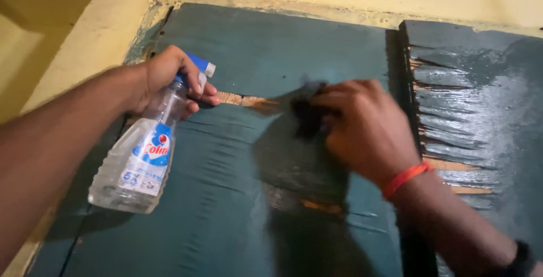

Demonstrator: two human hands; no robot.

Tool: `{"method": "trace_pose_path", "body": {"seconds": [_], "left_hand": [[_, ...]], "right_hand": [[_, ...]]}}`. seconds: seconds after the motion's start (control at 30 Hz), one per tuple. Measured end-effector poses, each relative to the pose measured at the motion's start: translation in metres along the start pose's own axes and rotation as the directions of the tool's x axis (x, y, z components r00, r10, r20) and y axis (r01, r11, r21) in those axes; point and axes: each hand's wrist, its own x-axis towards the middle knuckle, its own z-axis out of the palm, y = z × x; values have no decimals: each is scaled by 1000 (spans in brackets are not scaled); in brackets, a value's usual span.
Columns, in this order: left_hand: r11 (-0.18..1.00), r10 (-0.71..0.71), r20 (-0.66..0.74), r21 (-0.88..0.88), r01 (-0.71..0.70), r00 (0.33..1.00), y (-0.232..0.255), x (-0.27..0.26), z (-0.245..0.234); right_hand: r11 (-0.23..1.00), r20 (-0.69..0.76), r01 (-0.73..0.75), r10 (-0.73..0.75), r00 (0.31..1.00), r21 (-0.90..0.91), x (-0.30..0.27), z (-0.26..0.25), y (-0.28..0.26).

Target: The person sprays liquid from a plastic bottle onto a teal double door and scrubs the surface with a dark cloth. They repeatedly wet and wipe the door panels and the metal handles, focusing on removing dirt or grime.

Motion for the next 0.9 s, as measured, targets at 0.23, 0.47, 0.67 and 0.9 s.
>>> {"method": "trace_pose_path", "body": {"seconds": [0.23, 0.47, 0.67, 0.9], "left_hand": [[998, 70, 28, -5, -70, 997, -2, 5, 1], [997, 73, 13, 15, -74, 997, -2, 7, -4], [983, 170, 53, 56, -173, 984, -1, 1, -1], [930, 353, -188, 174, -323, 916, -3, -34, 39]], "right_hand": [[952, 94, 271, -286, 954, 141, -21, 18, -10], [878, 164, 476, -478, 863, 56, -17, -23, 11], [967, 283, 170, -112, 953, -191, -30, -37, 41], [980, 422, 200, -180, 888, -3, -71, -61, -1]]}}
